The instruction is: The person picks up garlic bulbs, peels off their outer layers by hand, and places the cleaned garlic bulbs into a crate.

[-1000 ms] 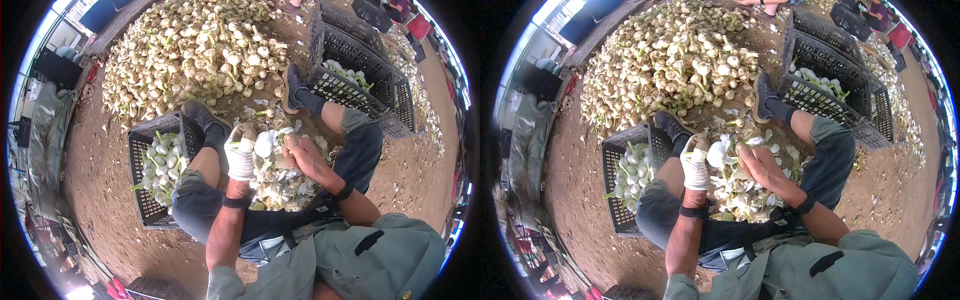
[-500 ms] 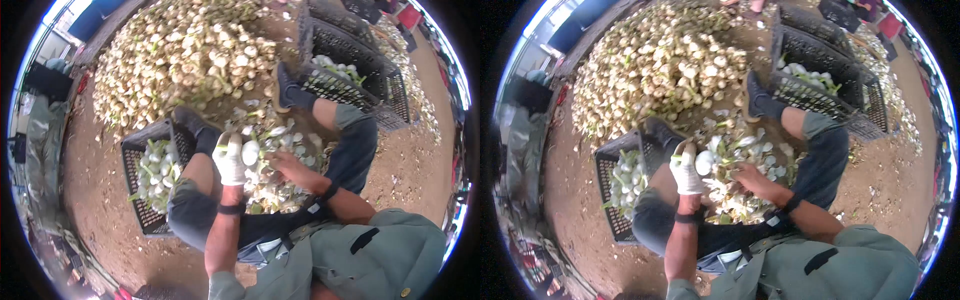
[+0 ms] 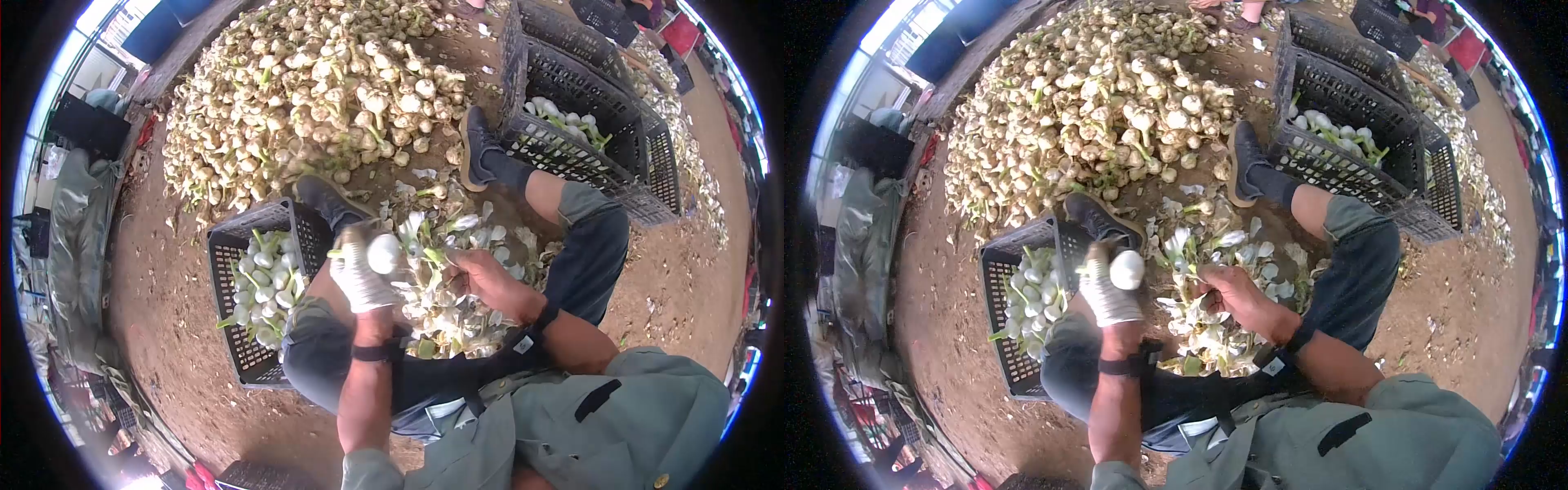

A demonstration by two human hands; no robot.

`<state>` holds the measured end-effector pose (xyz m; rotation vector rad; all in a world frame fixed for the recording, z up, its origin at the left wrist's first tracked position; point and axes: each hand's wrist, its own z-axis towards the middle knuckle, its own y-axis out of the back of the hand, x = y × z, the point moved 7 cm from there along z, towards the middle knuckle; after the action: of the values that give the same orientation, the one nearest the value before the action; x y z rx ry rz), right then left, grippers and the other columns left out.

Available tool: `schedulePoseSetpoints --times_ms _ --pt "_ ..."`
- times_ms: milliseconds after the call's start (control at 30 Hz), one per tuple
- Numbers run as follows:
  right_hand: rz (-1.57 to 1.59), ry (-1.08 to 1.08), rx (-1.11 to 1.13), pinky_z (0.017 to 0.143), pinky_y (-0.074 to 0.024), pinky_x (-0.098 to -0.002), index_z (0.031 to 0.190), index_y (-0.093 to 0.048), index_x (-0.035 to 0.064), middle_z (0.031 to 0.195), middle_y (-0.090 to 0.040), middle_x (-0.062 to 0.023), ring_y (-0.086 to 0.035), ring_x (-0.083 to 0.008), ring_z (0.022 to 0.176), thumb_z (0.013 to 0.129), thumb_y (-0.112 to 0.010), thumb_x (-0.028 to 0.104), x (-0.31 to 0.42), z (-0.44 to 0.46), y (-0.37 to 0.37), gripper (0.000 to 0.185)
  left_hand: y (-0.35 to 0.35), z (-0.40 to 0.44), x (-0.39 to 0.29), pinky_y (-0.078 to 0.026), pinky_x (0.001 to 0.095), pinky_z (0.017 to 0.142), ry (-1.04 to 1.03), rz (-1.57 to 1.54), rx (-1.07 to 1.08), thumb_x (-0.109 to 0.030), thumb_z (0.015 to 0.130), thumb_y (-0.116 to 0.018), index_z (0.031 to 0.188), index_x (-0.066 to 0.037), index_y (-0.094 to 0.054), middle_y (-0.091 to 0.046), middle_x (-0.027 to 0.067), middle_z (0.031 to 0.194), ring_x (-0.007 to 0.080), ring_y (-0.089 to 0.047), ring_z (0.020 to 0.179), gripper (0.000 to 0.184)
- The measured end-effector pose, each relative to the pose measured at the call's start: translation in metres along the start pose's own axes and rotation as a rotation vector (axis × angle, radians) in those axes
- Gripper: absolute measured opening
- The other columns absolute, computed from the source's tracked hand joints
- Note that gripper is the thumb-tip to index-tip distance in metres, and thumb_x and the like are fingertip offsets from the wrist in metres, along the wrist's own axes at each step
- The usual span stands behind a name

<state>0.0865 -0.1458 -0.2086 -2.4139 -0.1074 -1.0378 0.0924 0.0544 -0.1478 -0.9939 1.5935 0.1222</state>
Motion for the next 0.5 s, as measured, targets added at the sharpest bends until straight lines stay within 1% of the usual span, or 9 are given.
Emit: schedulePoseSetpoints --times_ms 100,167,200,233,300,367,433,467,500 --pt "0.139 -0.114 0.057 0.063 -0.0546 -0.0288 0.111 -0.057 0.0043 0.093 -0.065 -0.0079 -0.068 -0.0172 0.074 0.088 -0.056 0.06 -0.001 -0.001 -0.007 0.06 -0.001 0.0 -0.004 -0.053 0.0261 0.06 -0.065 0.087 0.026 -0.029 0.093 -0.061 0.097 -0.004 -0.063 -0.063 0.0049 0.084 0.0134 -0.061 0.07 0.026" --pt "0.424 -0.085 0.275 0.066 -0.0555 -0.0313 0.115 -0.055 0.0051 0.096 -0.065 -0.0075 -0.068 -0.0181 0.081 0.09 -0.053 0.059 0.006 -0.007 -0.031 0.06 -0.028 -0.015 0.007 -0.052 0.0261 0.063 -0.034 0.312 0.222 -0.025 0.092 -0.063 0.099 -0.002 -0.063 -0.064 0.0053 0.086 0.0125 -0.061 0.073 0.024" --pt "0.493 -0.046 0.328 0.067 -0.0557 -0.0328 0.119 -0.052 0.0061 0.1 -0.065 -0.0087 -0.067 -0.0193 0.083 0.095 -0.047 0.054 0.01 -0.004 -0.037 0.054 -0.041 -0.022 0.02 -0.051 0.0282 0.076 -0.054 0.495 0.376 -0.023 0.089 -0.067 0.109 -0.001 -0.06 -0.065 0.0085 0.097 0.0149 -0.061 0.086 0.031" --pt "0.492 -0.039 0.318 0.067 -0.0557 -0.0328 0.119 -0.052 0.0061 0.1 -0.065 -0.0087 -0.067 -0.0193 0.083 0.095 -0.047 0.054 0.012 0.001 -0.033 0.054 -0.05 -0.029 0.033 -0.047 0.0308 0.089 -0.158 0.558 0.5 -0.023 0.082 -0.075 0.121 0.0 -0.054 -0.062 0.0109 0.109 0.0179 -0.058 0.1 0.05" --pt "0.491 0.025 -0.022 0.066 -0.0557 -0.0346 0.123 -0.05 0.0062 0.103 -0.065 -0.0111 -0.067 -0.0208 0.082 0.099 -0.042 0.047 0.022 0.017 0.005 0.048 -0.056 -0.038 0.044 -0.044 0.0325 0.095 -0.319 0.723 0.545 -0.026 0.075 -0.081 0.128 0.001 -0.049 -0.059 0.012 0.117 0.0201 -0.055 0.107 0.067" --pt "0.437 0.125 0.019 0.072 -0.0561 -0.0366 0.113 -0.054 0.0077 0.102 -0.066 -0.0113 -0.066 -0.0187 0.087 0.102 -0.037 0.041 0.061 0.02 0.04 0.039 -0.059 -0.04 0.035 -0.046 0.0303 0.091 -0.122 0.329 0.518 -0.028 0.08 -0.077 0.127 0.002 -0.051 -0.06 0.0111 0.118 0.0187 -0.057 0.104 0.062" --pt "0.498 0.232 -0.053 0.063 -0.0516 -0.0292 0.115 -0.054 0.0055 0.105 -0.066 -0.0135 -0.064 -0.0168 0.077 0.101 -0.038 0.039 0.096 0.032 0.081 0.04 -0.048 -0.027 0.026 -0.048 0.0294 0.087 -0.05 0.279 0.442 -0.029 0.087 -0.071 0.124 0.002 -0.053 -0.062 0.0102 0.114 0.0171 -0.059 0.102 0.052" --pt "0.453 0.267 -0.027 0.064 -0.0507 -0.0297 0.118 -0.054 0.0049 0.109 -0.065 -0.014 -0.063 -0.0172 0.077 0.101 -0.037 0.038 0.117 0.031 0.085 0.041 -0.042 -0.022 0.021 -0.049 0.0289 0.08 0.068 0.218 0.346 -0.018 0.089 -0.067 0.121 0.003 -0.056 -0.064 0.0097 0.108 0.0142 -0.06 0.091 0.039" --pt "0.404 0.302 -0.003 0.065 -0.0497 -0.0301 0.12 -0.054 0.0043 0.112 -0.064 -0.0145 -0.063 -0.0177 0.078 0.1 -0.037 0.037 0.137 0.025 0.084 0.042 -0.043 -0.021 0.015 -0.049 0.027 0.072 0.148 0.167 0.319 -0.025 0.092 -0.063 0.117 0.002 -0.059 -0.066 0.008 0.104 0.0123 -0.06 0.084 0.036"
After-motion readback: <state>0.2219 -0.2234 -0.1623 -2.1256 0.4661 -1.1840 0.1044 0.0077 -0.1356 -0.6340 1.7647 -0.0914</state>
